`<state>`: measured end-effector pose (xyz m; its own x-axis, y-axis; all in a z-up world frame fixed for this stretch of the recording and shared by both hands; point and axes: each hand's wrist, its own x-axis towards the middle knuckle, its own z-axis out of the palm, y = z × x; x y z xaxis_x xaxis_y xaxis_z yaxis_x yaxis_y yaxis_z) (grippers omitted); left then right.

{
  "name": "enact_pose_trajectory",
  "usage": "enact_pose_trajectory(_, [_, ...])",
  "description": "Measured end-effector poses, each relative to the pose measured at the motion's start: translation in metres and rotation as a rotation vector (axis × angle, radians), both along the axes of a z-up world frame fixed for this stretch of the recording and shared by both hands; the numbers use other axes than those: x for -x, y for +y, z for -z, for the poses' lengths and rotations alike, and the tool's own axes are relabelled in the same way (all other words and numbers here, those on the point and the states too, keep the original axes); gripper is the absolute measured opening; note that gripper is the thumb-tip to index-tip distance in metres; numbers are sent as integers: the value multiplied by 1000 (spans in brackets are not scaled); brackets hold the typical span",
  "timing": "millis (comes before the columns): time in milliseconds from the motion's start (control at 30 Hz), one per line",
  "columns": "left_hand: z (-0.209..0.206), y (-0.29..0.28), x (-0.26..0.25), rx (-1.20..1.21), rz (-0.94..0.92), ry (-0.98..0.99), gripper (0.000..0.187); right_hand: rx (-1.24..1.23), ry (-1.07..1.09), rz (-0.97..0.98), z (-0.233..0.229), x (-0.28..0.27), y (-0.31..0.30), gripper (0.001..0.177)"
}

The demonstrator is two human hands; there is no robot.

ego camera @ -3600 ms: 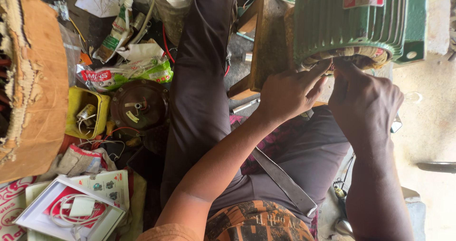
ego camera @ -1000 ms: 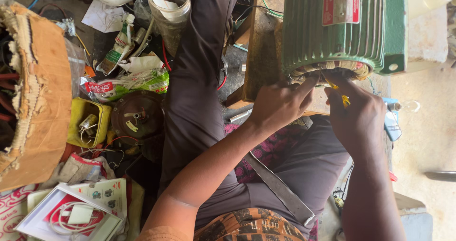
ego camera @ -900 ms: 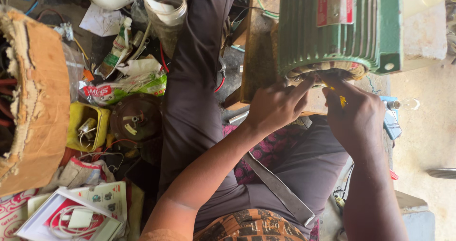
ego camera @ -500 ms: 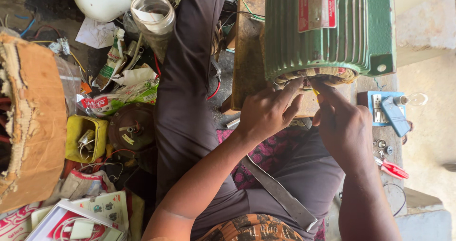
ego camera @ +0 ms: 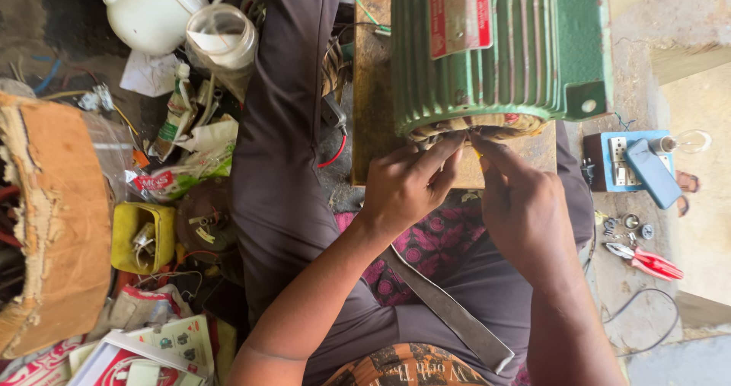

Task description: The person uses a metal bar and a cylindrical tool to repeatedly tap and adjust the internal windings of a green electric motor. They also use a screwdriver to make adjustments to the motor's interior.

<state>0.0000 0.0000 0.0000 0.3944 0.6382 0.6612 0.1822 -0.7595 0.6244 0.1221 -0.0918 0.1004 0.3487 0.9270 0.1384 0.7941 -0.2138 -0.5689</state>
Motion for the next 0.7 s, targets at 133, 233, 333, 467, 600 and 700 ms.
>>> enact_pose_trajectory(133, [-1, 0, -6, 64, 33, -31, 25, 22, -40, 26, -1, 0, 0, 37])
enact_pose_trajectory(233, [-3, -1, -12, 151, 49, -2, 23, 150, -270, 42, 0, 5, 0, 44])
enact_pose_trajectory(333, [-14, -3, -12, 92, 9, 104, 21, 147, -323, 61, 0, 8, -1, 47])
enact_pose_trajectory(467, [-28, -8, -10, 32, -39, 187, 23, -61, -130, 38, 6, 0, -9, 37])
enact_pose_trajectory(600, [-20, -10, -12, 43, -35, 274, 25, -59, 106, 48, 18, -8, -45, 32])
enact_pose_trajectory(700, [-18, -5, -9, -97, -44, 304, 32, 108, 88, -38, 27, -24, -72, 24])
